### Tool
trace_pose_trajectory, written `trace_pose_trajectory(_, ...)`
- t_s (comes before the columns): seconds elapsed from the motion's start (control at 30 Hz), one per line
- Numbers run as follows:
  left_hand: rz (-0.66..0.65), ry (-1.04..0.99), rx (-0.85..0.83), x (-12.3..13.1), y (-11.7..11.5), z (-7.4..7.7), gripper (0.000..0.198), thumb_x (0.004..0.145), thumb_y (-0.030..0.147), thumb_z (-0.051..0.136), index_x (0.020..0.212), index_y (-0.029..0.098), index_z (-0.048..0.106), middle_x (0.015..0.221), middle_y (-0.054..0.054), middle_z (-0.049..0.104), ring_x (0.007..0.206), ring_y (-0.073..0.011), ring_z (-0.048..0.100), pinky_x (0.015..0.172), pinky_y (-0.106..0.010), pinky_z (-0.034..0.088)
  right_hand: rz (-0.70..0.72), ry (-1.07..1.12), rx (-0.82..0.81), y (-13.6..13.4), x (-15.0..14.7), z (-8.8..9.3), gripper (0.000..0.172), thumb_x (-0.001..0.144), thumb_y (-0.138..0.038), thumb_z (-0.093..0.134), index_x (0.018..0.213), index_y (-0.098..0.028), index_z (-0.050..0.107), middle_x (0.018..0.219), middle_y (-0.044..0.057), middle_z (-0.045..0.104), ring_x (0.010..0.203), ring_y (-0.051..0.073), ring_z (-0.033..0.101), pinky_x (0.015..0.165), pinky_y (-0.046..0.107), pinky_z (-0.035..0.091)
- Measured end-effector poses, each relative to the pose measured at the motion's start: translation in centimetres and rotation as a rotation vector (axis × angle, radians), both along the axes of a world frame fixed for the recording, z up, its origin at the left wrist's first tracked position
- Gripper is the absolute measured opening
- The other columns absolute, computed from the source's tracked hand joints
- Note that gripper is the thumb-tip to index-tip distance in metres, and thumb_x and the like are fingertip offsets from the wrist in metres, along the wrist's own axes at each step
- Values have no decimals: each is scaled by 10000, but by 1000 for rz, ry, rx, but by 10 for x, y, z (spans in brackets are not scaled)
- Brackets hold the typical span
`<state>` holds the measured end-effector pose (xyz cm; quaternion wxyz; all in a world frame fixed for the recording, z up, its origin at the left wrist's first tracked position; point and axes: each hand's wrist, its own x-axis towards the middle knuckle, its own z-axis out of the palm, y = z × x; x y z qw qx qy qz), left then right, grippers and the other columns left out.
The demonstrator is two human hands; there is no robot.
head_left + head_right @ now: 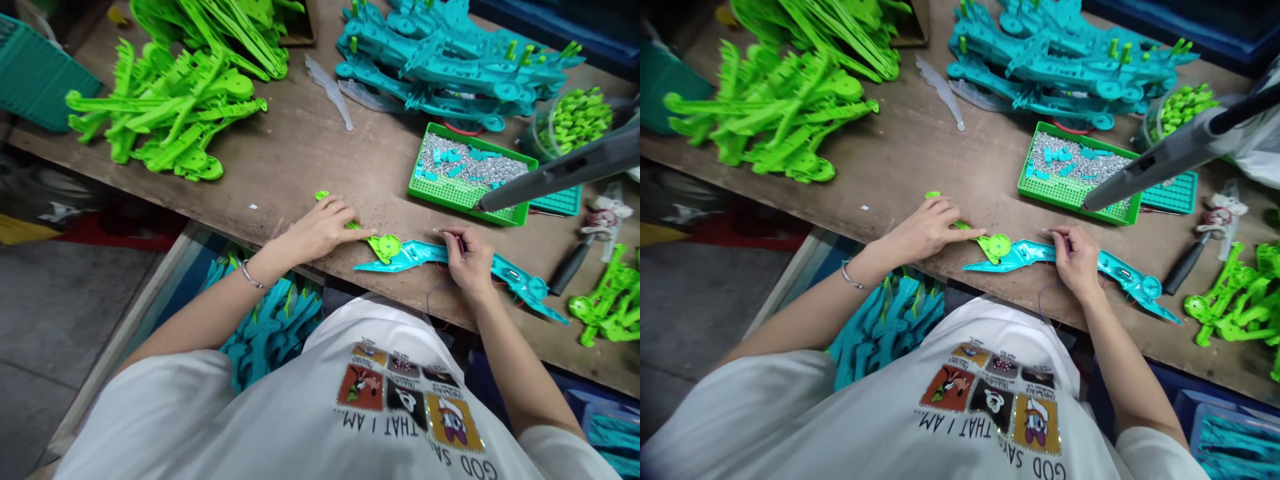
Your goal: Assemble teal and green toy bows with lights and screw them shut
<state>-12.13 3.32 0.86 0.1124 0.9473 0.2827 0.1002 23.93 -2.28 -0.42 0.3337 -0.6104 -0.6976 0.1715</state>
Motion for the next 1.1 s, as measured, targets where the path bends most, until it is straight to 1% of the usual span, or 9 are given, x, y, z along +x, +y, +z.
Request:
trace_pose_trajectory(0.37,-19,-147,-24,6,12,-21,447,1048,164,428,1349,365,689,1149,-85,731,1048,-218,609,962,-412,481,13,-2,-31,2,0,2,192,1006,-336,601,1053,-223,749,980,71,771,895,210,723,844,363,565)
trace_pose_trajectory(0.47,-13,-169,-86,10,6,-18,434,1043,169,432,1349,336,690,1196,-95,735,1129,-225,632,1049,-448,479,14,-12,-26,1,-1,2,190,1008,-329,600,1054,-218,747,974,71,767,900,209,722,845,360,560)
trace_pose_trajectory(0.53,7,-195,-147,14,-6,-12,438,1042,246,486,1460,307,604,1328,-115,701,1256,-255,617,1173,-522,406,11,-12,-29,0,-1,2,194,1010,-332,596,1055,-218,747,975,73,766,901,211,721,847,362,559)
trace_pose_trajectory(0.67,89,-212,-182,27,-40,-5,973,916,655,655,1668,190,250,1575,-218,511,1474,-399,462,1282,-688,108,12,-9,-70,1,-3,8,204,1011,-342,592,1049,-222,752,983,76,771,902,217,716,855,376,557)
trace_pose_trajectory(0.77,149,-212,-126,35,-58,-6,1124,880,743,633,1684,141,129,1554,-262,517,1435,-413,506,1267,-721,23,76,29,-146,7,-7,23,205,1009,-344,596,1062,-230,759,999,71,774,907,214,710,858,374,548)
trace_pose_trajectory(0.87,191,-222,-118,43,-64,-3,1050,905,719,615,1669,148,177,1548,-245,530,1446,-400,498,1268,-703,58,219,144,-226,19,-18,43,207,1004,-343,605,1076,-231,763,1014,62,774,901,202,705,819,348,536)
trace_pose_trajectory(0.93,270,-258,-118,47,-65,4,868,962,650,591,1618,155,310,1493,-212,591,1402,-359,541,1257,-632,190,343,188,-278,28,-31,54,203,1000,-337,611,1071,-227,766,990,52,777,865,189,700,778,328,523)
trace_pose_trajectory(1.0,388,-299,-92,52,-65,14,623,1019,556,557,1493,158,482,1343,-165,690,1253,-302,630,1159,-528,346,482,188,-315,37,-47,62,193,997,-317,611,1058,-225,770,979,43,781,846,177,696,767,317,512)
trace_pose_trajectory(1.1,502,-304,-49,57,-63,24,354,1050,476,541,1211,187,667,1077,-84,763,1020,-242,665,994,-441,389,645,180,-323,47,-71,67,180,991,-271,602,1029,-215,769,984,43,785,858,169,693,788,312,509)
